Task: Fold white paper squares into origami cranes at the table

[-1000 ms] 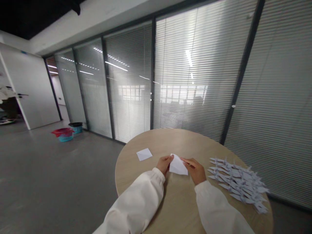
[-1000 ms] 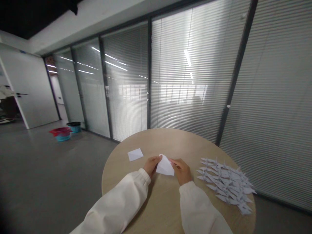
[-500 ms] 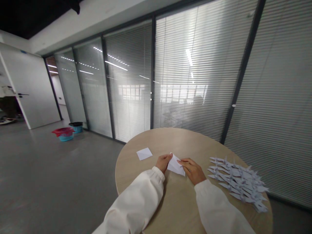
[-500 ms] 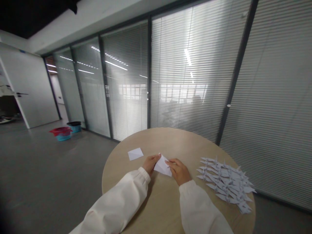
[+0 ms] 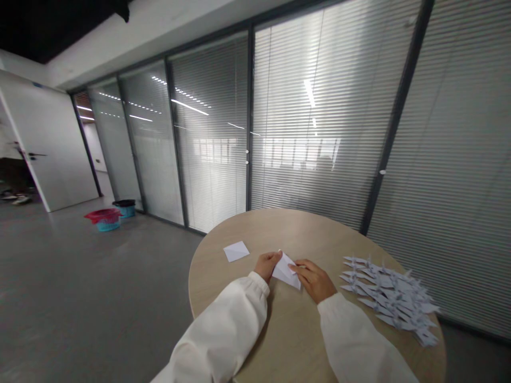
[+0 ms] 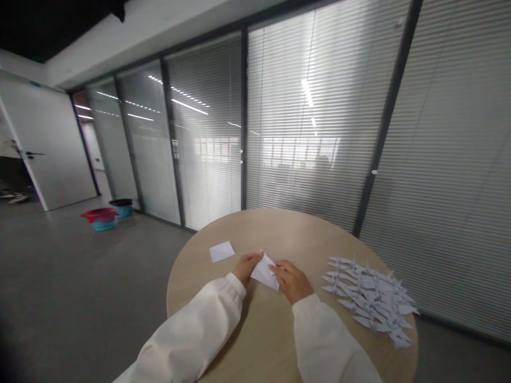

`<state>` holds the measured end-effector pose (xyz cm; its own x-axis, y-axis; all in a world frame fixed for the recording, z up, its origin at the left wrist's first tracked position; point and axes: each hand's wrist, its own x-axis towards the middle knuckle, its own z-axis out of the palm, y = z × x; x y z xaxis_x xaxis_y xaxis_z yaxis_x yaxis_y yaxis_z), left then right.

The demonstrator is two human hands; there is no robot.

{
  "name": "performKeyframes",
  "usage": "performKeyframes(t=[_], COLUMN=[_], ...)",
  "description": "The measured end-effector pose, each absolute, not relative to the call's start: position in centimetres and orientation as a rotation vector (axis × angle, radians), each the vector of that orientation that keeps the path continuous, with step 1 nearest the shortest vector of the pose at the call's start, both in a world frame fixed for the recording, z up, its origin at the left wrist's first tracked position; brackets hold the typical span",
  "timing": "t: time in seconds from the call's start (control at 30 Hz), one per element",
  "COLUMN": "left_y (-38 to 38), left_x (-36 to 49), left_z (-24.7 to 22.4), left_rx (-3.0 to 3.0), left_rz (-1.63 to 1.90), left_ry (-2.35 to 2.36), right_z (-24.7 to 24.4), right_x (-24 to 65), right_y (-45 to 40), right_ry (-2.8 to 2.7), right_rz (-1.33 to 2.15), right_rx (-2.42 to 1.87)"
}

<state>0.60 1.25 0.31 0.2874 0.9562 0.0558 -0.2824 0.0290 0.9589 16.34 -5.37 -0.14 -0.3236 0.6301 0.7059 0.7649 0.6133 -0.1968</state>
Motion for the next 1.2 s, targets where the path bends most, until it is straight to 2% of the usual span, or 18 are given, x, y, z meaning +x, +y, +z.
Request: performKeyframes(t=[0.23, 0.5, 0.63, 0.83, 0.93, 1.03, 1.2], left_y=[0.8, 1.6, 1.8, 0.8, 0.1, -0.3, -0.5], left_x=[0.5, 0.3, 0.1, 0.5, 0.8, 0.9, 1.0], left_z=[1.0, 0.1, 0.1, 0.5, 0.8, 1.0, 1.2], left_rx=[1.088, 1.288, 1.330, 1.394, 1.434, 1.416, 1.481], left_rz=[1.080, 1.126, 1.150, 1.126, 1.087, 1.063, 1.083], left_ry=[0.683, 0.887, 0.905, 0.831, 0.782, 0.742, 0.772], right_z=[-0.1, 0.3, 0.9, 0.5, 0.1, -0.1, -0.5], right_x=[16.3, 15.6, 15.1, 15.1, 15.3, 15.3, 15.4], right_y=[-5.5, -6.0, -6.4, -5.5, -4.9, -4.8, -4.8], right_ry=[-2.073, -2.093, -2.000, -1.489, -1.453, -1.459, -1.490], right_rz=[-0.255, -0.216, -0.025, 0.573, 0.845, 0.944, 0.879], right_rx=[-1.111, -1.093, -1.099, -1.156, -1.138, -1.123, -1.138])
